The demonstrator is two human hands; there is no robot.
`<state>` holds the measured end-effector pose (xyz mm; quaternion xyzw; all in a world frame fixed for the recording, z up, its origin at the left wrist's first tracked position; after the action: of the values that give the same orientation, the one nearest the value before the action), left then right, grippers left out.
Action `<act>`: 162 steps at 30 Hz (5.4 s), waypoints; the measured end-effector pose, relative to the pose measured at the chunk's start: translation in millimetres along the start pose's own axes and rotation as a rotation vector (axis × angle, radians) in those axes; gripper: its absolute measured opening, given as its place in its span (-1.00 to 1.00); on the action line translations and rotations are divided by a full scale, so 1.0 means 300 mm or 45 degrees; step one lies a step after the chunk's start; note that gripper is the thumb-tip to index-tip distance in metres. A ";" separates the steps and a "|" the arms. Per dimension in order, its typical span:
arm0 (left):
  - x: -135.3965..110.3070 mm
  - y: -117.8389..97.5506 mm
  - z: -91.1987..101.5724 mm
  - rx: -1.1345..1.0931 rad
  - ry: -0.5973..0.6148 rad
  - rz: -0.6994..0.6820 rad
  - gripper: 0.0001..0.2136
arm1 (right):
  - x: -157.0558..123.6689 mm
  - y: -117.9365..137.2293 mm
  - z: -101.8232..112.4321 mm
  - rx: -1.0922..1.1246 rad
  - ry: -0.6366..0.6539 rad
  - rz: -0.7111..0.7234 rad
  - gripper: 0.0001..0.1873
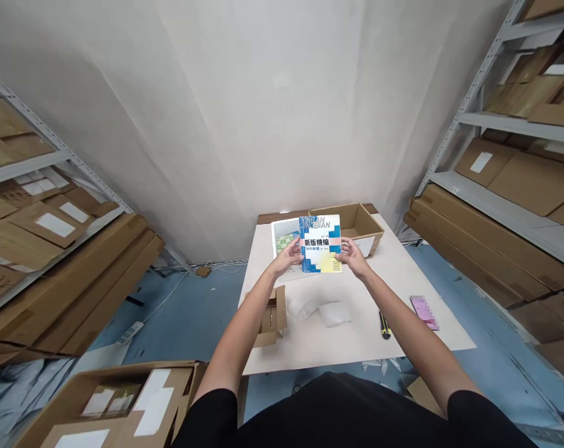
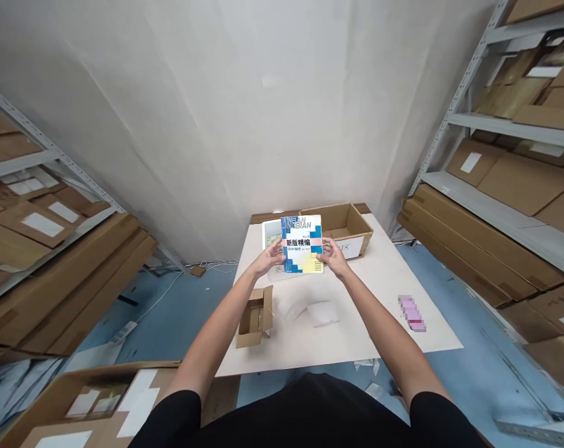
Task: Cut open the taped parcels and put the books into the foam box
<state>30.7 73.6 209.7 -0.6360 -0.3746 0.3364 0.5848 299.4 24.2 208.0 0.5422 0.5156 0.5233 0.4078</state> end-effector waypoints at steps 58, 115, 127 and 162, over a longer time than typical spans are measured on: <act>0.041 -0.157 -0.298 0.109 -0.154 -0.118 -0.18 | -0.082 0.239 0.257 0.261 0.277 0.022 0.08; 0.168 0.238 0.510 0.191 -0.775 -0.012 -0.51 | 0.467 -0.411 -0.075 -0.065 -0.200 -0.388 -0.19; -0.070 1.004 -0.014 0.471 -0.729 0.770 -0.25 | -0.170 -0.971 0.272 -0.253 -0.054 -0.845 -0.22; -0.922 0.731 0.323 1.304 -0.596 0.373 -0.39 | -0.119 -0.746 -0.881 -1.094 0.034 -0.364 -0.51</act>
<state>-171.3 -127.0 -20.3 -0.2260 -0.1915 0.6839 0.6668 11.6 -6.5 14.6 0.2401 0.3265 0.6352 0.6575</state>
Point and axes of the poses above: each hand's wrist, its own x-axis towards the middle knuckle, its own z-axis out of the back of the hand, y = z × x, the point moved 6 cm from there along x, towards the middle knuckle, and after that the axes turned 1 degree about x, right-handed, at the moved point
